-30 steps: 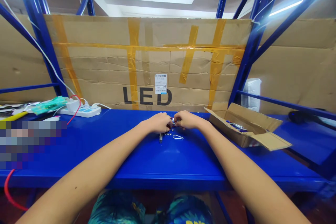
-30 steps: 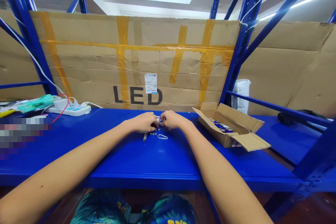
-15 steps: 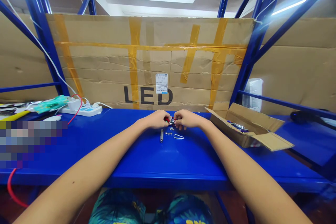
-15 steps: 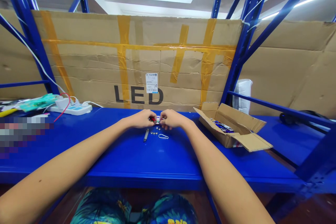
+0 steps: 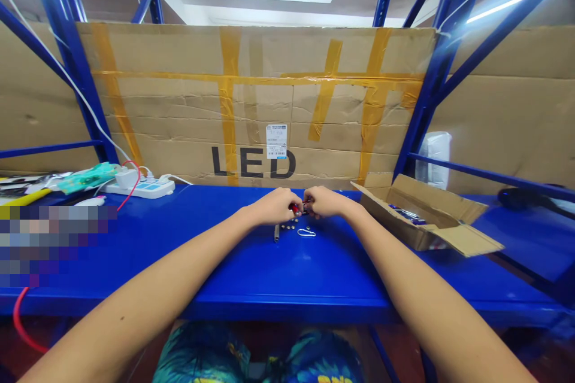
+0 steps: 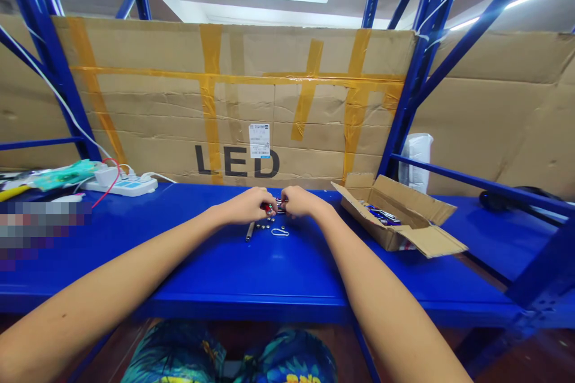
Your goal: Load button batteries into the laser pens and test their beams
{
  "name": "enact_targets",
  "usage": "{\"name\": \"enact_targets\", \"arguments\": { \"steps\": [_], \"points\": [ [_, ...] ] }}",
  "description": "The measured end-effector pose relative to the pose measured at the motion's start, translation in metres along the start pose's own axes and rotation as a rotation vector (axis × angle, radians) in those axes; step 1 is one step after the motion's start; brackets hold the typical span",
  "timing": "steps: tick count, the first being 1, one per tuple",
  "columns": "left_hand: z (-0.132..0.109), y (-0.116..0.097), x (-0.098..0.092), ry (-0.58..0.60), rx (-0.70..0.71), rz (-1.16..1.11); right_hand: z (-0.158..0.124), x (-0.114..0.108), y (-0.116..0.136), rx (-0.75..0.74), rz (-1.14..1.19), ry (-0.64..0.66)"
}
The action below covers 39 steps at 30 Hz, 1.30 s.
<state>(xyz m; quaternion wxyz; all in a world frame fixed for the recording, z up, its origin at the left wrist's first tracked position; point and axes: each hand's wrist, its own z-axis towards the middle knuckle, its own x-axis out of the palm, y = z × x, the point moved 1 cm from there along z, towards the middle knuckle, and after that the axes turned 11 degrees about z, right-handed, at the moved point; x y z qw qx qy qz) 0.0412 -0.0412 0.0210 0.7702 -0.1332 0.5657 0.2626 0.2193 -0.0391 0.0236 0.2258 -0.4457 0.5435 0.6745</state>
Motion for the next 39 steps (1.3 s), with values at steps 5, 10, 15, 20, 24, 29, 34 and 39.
{"name": "enact_targets", "arguments": {
  "steps": [5,10,15,20,24,29,34,39],
  "points": [
    [0.012,-0.017,0.008,0.044,0.143,0.110,0.000,-0.004,-0.006,0.086,-0.029,0.029],
    [0.019,-0.021,0.013,0.109,0.156,0.131,-0.001,-0.003,-0.004,0.112,-0.054,0.044],
    [0.022,-0.021,0.016,0.125,0.111,0.162,0.000,-0.003,-0.003,0.097,-0.051,0.025],
    [0.020,-0.017,0.009,0.146,-0.009,0.176,0.002,-0.004,-0.008,0.093,-0.006,0.017],
    [0.015,-0.009,0.005,0.129,-0.070,0.226,0.002,-0.003,-0.009,0.099,0.008,0.016],
    [0.008,0.003,0.004,0.151,-0.083,0.220,0.000,-0.003,-0.004,0.094,0.065,0.032],
    [0.001,0.009,0.000,0.192,-0.159,0.136,-0.003,-0.002,0.005,-0.042,0.281,0.111],
    [-0.002,0.014,0.000,0.207,-0.245,0.049,-0.002,0.001,0.007,-0.107,0.343,0.173]
  ]
}}
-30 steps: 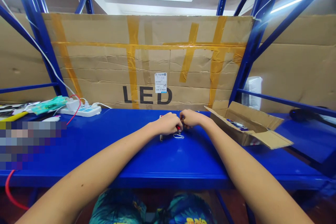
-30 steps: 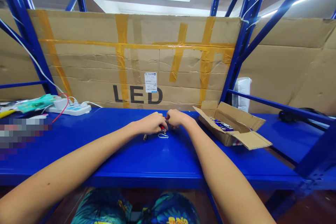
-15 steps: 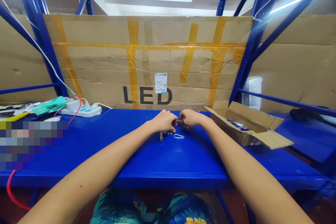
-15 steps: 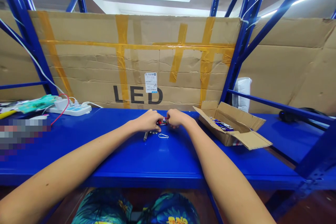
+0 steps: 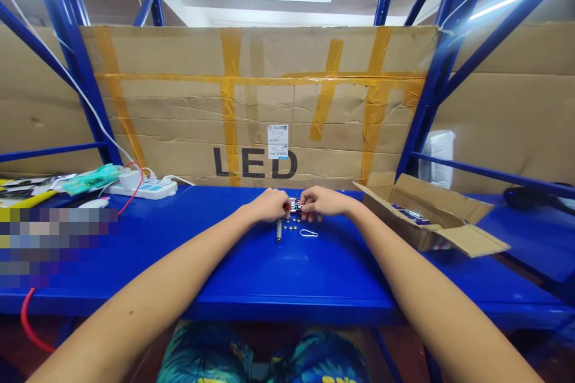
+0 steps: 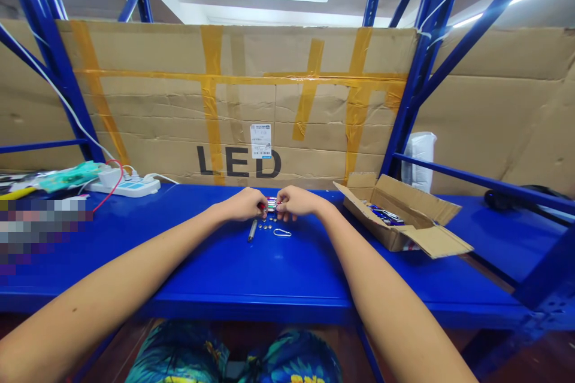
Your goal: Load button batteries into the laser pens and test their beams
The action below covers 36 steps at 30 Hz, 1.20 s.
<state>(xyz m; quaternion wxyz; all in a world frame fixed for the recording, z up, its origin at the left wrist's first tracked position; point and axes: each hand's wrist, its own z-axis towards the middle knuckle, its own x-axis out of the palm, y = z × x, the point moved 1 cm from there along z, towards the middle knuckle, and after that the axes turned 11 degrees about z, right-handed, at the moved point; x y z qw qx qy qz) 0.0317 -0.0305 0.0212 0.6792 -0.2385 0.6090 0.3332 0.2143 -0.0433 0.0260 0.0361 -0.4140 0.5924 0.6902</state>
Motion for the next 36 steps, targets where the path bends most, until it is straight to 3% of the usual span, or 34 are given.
{"name": "enact_targets", "arguments": {
  "steps": [7,18,25,36],
  "points": [
    [0.001,0.001,0.003,0.019,-0.045,-0.014,0.004,0.005,-0.005,-0.029,-0.029,0.015],
    [0.001,-0.009,0.004,-0.078,-0.042,0.003,0.007,0.007,-0.007,-0.048,-0.067,-0.030],
    [0.003,-0.008,0.008,-0.011,-0.043,-0.065,0.006,0.009,-0.005,-0.040,-0.044,-0.052],
    [0.000,0.004,0.005,0.064,-0.044,-0.111,0.007,0.016,-0.004,-0.077,0.017,0.026]
  ]
}}
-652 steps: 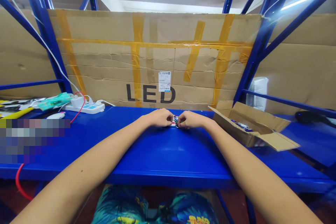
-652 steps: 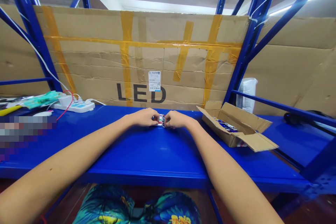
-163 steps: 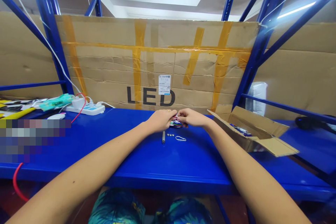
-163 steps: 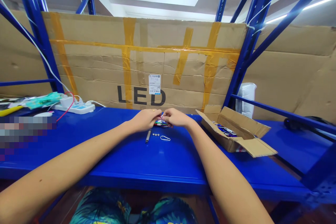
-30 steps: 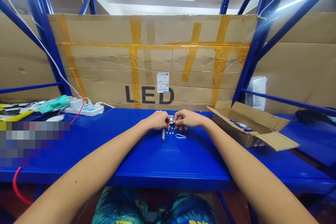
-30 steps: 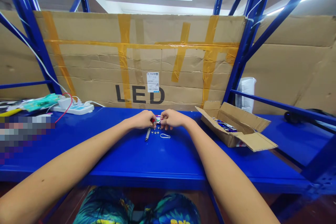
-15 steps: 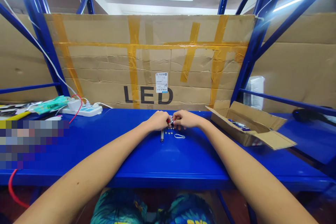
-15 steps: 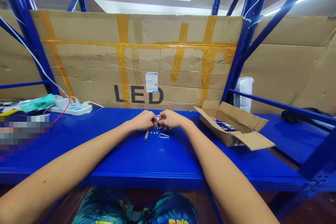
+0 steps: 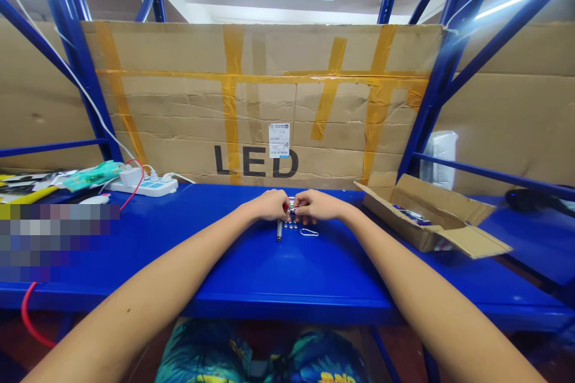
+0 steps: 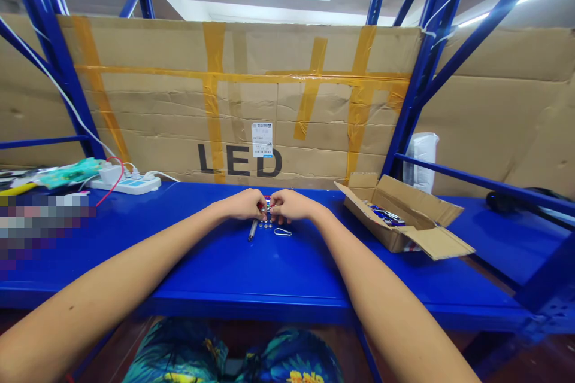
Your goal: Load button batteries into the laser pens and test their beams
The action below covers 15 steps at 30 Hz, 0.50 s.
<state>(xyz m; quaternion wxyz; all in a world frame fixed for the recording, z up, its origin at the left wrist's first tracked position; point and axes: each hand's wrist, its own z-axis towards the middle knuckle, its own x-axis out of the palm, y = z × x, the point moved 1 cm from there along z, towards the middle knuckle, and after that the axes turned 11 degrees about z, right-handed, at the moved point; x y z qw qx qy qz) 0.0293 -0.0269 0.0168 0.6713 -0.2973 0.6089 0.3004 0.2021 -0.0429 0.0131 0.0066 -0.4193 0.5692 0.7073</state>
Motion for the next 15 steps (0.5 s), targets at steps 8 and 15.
{"name": "enact_targets", "arguments": {
  "steps": [8,15],
  "points": [
    [-0.0034,-0.0023,-0.0031,0.032,0.014,-0.055,-0.0026,-0.0003,0.0053,-0.012,0.011,0.039],
    [-0.0036,-0.0015,-0.0046,0.044,0.014,-0.078,-0.0028,-0.0019,0.0044,-0.021,0.034,0.052]
  ]
}}
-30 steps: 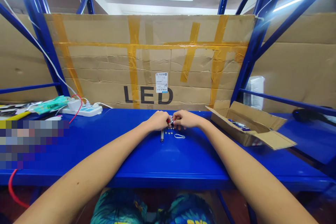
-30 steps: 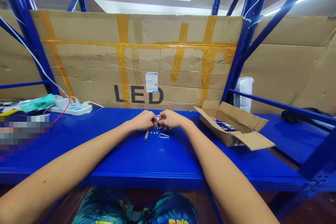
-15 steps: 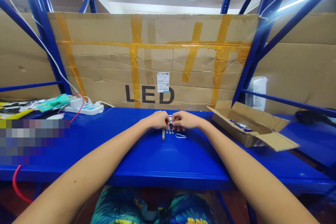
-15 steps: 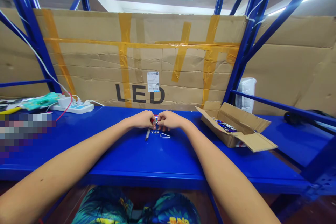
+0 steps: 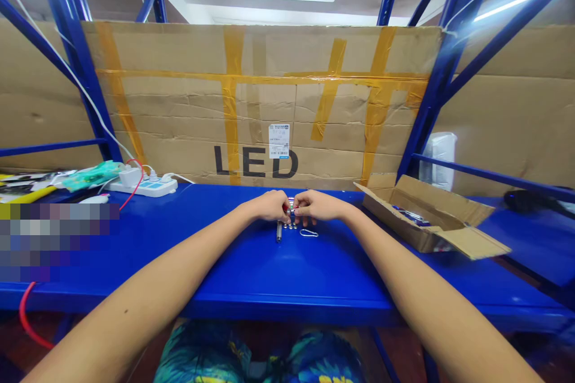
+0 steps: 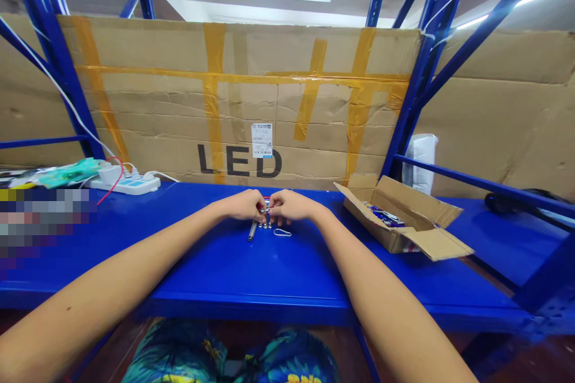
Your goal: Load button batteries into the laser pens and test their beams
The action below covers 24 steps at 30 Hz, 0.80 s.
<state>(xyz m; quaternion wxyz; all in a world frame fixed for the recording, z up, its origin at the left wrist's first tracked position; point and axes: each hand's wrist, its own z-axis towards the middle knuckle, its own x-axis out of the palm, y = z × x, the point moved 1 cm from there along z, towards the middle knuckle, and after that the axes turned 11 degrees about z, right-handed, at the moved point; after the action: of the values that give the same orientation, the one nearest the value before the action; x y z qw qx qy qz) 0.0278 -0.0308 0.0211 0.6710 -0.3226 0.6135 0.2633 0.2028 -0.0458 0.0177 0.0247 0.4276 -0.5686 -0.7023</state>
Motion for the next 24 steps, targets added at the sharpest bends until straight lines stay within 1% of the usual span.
{"name": "enact_targets", "arguments": {
  "steps": [6,9,14,24],
  "points": [
    [-0.005,-0.002,-0.008,0.022,-0.013,0.011,-0.003,-0.004,0.003,-0.023,0.043,0.040],
    [-0.007,-0.006,-0.010,0.038,-0.008,0.072,-0.005,-0.003,0.007,-0.010,0.064,0.069],
    [-0.009,-0.012,-0.011,0.047,0.032,0.147,-0.006,-0.001,0.008,0.003,0.068,0.093],
    [-0.010,-0.014,-0.014,0.080,0.026,0.146,-0.006,0.001,0.010,0.013,0.075,0.107]
  ]
}}
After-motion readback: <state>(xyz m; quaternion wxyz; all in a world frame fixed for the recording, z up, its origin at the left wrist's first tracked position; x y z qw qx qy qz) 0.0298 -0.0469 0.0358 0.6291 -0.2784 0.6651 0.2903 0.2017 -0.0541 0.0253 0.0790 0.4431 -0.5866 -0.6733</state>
